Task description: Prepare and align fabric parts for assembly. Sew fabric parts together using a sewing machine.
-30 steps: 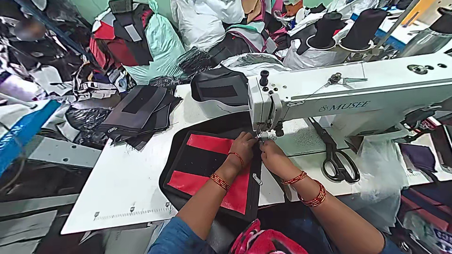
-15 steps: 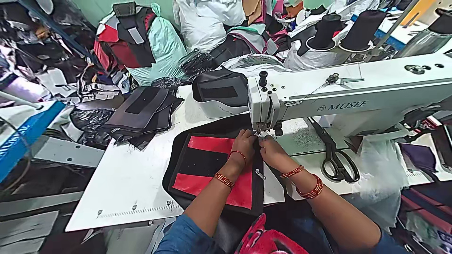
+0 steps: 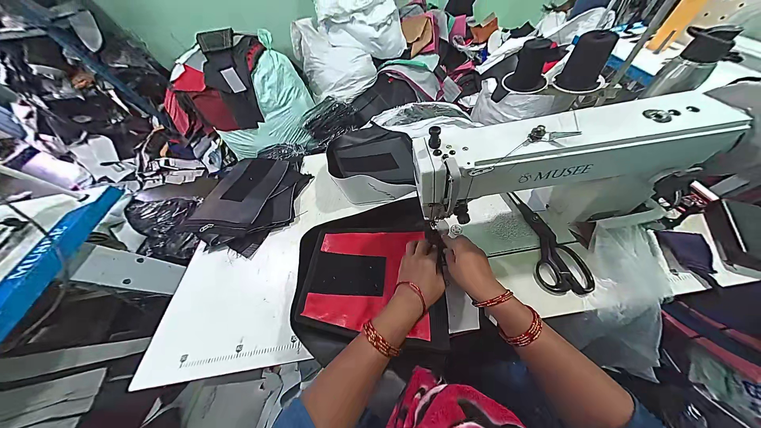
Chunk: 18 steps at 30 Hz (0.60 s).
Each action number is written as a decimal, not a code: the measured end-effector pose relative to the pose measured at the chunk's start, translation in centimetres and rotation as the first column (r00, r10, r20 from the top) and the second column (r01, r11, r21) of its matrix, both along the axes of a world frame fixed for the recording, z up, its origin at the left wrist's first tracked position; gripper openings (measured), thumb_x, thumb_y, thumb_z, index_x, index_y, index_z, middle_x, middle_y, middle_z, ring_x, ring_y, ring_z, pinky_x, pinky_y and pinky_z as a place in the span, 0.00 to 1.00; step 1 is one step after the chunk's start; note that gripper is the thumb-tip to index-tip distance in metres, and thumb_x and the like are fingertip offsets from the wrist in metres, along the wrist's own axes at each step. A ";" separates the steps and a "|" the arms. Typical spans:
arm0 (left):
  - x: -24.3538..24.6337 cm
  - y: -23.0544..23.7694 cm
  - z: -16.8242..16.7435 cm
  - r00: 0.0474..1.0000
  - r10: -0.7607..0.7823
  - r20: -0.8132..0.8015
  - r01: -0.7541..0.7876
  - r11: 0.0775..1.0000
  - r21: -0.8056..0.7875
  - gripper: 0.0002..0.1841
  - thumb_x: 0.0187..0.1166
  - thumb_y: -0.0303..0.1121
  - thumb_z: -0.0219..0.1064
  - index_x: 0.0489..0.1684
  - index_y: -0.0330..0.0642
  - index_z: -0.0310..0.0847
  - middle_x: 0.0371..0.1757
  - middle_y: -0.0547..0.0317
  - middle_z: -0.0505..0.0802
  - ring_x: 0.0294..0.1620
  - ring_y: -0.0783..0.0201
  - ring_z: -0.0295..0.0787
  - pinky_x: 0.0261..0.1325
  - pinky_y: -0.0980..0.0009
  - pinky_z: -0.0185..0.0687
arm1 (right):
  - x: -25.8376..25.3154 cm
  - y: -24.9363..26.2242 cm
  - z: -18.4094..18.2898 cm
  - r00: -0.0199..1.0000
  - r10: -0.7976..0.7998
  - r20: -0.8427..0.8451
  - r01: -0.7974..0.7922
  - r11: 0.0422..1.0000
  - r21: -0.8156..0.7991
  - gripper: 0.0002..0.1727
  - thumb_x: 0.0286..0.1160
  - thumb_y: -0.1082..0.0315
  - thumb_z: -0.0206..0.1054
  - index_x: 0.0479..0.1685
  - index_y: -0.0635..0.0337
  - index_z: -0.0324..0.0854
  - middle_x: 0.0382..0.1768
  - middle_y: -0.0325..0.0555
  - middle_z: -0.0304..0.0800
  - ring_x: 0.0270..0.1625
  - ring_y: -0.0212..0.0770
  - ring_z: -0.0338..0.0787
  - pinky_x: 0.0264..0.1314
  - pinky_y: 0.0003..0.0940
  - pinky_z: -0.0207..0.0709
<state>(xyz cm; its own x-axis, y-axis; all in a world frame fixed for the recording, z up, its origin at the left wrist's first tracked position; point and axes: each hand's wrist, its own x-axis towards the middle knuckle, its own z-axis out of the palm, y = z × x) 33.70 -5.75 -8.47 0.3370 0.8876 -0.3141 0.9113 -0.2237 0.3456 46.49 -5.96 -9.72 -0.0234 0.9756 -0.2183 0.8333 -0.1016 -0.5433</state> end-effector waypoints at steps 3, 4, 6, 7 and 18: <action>0.6 -2.4 0.9 0.992 0.018 -0.125 -0.026 0.997 -0.068 0.38 0.79 0.44 0.61 0.93 0.46 0.58 0.89 0.40 0.65 0.88 0.37 0.59 0.81 0.42 0.64 | 0.8 -0.8 -0.9 0.993 -0.060 -0.098 0.067 0.995 0.074 0.22 0.86 0.71 0.55 0.75 0.63 0.81 0.61 0.64 0.87 0.63 0.56 0.88 0.71 0.48 0.77; 0.8 -2.7 1.0 0.989 0.025 -0.143 -0.037 0.996 -0.085 0.39 0.80 0.45 0.60 0.95 0.45 0.54 0.89 0.38 0.64 0.87 0.35 0.60 0.80 0.42 0.66 | 0.9 -1.1 -1.0 0.991 -0.069 -0.116 0.078 0.994 0.073 0.21 0.85 0.72 0.56 0.73 0.63 0.82 0.60 0.63 0.87 0.62 0.55 0.88 0.70 0.46 0.78; 1.4 -2.8 1.3 0.987 0.044 -0.154 -0.066 0.989 -0.135 0.39 0.83 0.41 0.59 0.95 0.41 0.49 0.91 0.36 0.61 0.87 0.34 0.61 0.79 0.44 0.70 | 1.1 -1.4 -0.9 0.989 -0.083 -0.122 0.090 0.994 0.058 0.21 0.85 0.71 0.57 0.73 0.62 0.83 0.59 0.62 0.88 0.60 0.53 0.88 0.69 0.45 0.78; 1.9 -2.6 1.4 0.985 0.055 -0.165 -0.083 0.983 -0.165 0.39 0.85 0.39 0.58 0.96 0.40 0.47 0.92 0.36 0.59 0.88 0.35 0.60 0.79 0.46 0.72 | 1.1 -1.6 -0.8 0.989 -0.085 -0.122 0.091 0.995 0.045 0.22 0.84 0.71 0.57 0.74 0.62 0.83 0.59 0.61 0.88 0.60 0.53 0.88 0.68 0.45 0.79; 1.4 -3.5 2.4 0.987 0.027 -0.158 -0.068 0.964 -0.259 0.46 0.77 0.45 0.68 0.96 0.43 0.47 0.92 0.30 0.52 0.86 0.30 0.60 0.77 0.43 0.73 | 1.5 -2.3 -1.7 0.973 -0.079 -0.217 0.091 0.995 0.045 0.20 0.83 0.70 0.59 0.71 0.63 0.84 0.55 0.59 0.89 0.55 0.49 0.89 0.64 0.42 0.79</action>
<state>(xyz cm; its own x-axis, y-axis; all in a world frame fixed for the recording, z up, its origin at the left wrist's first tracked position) 35.12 -9.30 -6.03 0.2269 0.7807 -0.5823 0.9649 -0.0989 0.2434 47.94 -8.25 -11.42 0.0198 0.9862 -0.1644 0.6861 -0.1330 -0.7152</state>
